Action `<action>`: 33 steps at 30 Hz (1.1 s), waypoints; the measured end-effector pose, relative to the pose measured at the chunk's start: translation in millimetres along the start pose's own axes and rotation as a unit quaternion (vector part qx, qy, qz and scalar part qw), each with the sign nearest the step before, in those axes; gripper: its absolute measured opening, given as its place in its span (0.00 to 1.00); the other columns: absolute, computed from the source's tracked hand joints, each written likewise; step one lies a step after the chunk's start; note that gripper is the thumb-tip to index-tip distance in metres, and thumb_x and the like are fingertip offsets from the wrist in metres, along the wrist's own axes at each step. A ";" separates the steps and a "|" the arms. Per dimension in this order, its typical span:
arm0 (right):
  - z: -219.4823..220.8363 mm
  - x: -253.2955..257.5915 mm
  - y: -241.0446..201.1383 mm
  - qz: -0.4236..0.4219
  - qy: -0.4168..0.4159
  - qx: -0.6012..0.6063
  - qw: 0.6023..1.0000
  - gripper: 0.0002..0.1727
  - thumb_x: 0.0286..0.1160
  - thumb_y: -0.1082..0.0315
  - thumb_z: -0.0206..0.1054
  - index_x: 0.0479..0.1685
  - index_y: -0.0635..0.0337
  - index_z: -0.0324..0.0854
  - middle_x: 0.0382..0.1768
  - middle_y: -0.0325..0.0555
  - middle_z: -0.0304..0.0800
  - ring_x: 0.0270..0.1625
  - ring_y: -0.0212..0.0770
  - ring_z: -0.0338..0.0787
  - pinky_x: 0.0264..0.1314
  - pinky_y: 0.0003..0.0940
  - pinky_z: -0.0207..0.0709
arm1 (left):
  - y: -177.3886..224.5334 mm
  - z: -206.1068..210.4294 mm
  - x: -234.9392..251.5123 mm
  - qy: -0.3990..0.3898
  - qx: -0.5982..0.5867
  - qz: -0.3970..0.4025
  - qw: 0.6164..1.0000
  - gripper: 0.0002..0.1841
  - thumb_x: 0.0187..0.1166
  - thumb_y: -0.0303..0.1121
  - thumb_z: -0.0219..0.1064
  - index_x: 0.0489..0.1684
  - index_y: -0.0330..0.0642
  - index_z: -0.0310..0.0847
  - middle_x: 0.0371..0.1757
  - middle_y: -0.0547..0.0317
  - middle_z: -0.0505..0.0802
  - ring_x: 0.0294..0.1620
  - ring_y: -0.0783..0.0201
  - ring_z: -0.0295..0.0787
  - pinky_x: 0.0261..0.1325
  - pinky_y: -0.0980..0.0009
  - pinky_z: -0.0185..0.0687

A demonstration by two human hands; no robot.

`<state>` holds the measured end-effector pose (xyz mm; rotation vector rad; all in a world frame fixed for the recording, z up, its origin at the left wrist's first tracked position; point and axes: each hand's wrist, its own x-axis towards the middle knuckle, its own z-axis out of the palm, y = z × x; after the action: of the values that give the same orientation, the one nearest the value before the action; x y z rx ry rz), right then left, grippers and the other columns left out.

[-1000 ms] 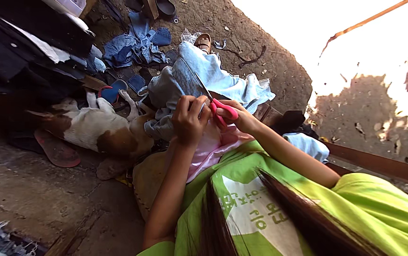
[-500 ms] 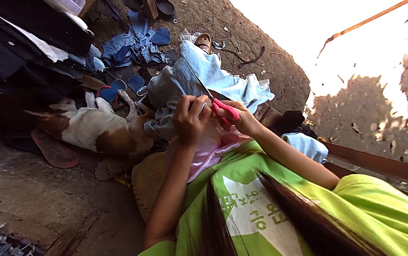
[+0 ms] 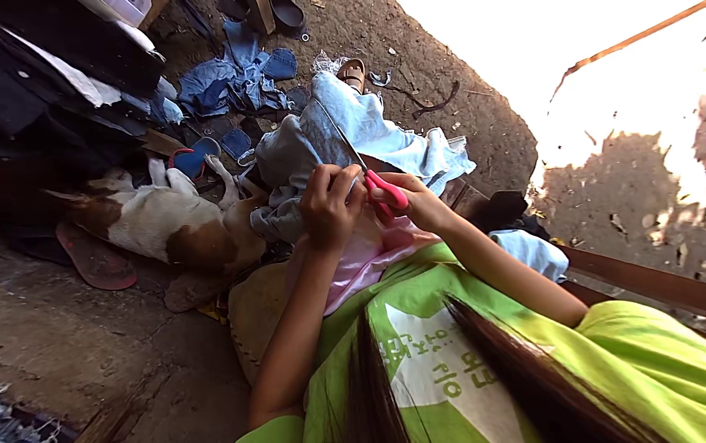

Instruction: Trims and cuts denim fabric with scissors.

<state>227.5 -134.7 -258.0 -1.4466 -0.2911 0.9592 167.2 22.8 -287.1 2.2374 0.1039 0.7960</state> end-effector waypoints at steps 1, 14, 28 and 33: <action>1.2 3.5 -3.9 -0.002 -0.004 0.002 1.000 0.15 0.83 0.51 0.58 0.40 0.51 0.83 0.18 0.26 0.81 0.17 0.20 0.77 0.21 0.16 0.72 | 0.0 0.4 0.1 0.001 -0.001 0.001 1.000 0.08 0.77 0.29 0.67 0.40 0.34 0.92 0.36 0.48 0.87 0.40 0.61 0.85 0.45 0.76 0.79; 2.4 8.8 -8.5 0.008 0.016 -0.007 1.000 0.14 0.83 0.57 0.56 0.34 0.51 0.82 0.17 0.24 0.79 0.16 0.19 0.75 0.20 0.16 0.71 | -0.5 -1.4 0.2 0.001 -0.003 0.004 1.000 0.09 0.78 0.28 0.67 0.42 0.33 0.92 0.37 0.47 0.86 0.40 0.60 0.84 0.44 0.74 0.79; 3.9 14.1 -10.8 0.008 0.016 -0.023 1.000 0.15 0.82 0.54 0.56 0.33 0.50 0.82 0.17 0.24 0.80 0.17 0.19 0.76 0.21 0.17 0.72 | -0.2 -3.1 -0.5 -0.009 -0.003 0.004 1.000 0.10 0.80 0.30 0.67 0.43 0.33 0.92 0.39 0.47 0.85 0.42 0.58 0.84 0.46 0.73 0.79; 3.8 10.6 -4.2 0.004 0.016 -0.001 1.000 0.14 0.83 0.54 0.59 0.38 0.52 0.84 0.17 0.28 0.81 0.16 0.21 0.77 0.20 0.17 0.72 | -0.4 -2.1 -0.9 -0.003 -0.002 0.002 1.000 0.09 0.78 0.30 0.68 0.42 0.33 0.92 0.37 0.47 0.85 0.41 0.59 0.84 0.45 0.73 0.79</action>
<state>232.9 -124.0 -257.4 -1.4641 -0.2639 0.9418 165.4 24.2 -286.7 2.2374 0.0946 0.7915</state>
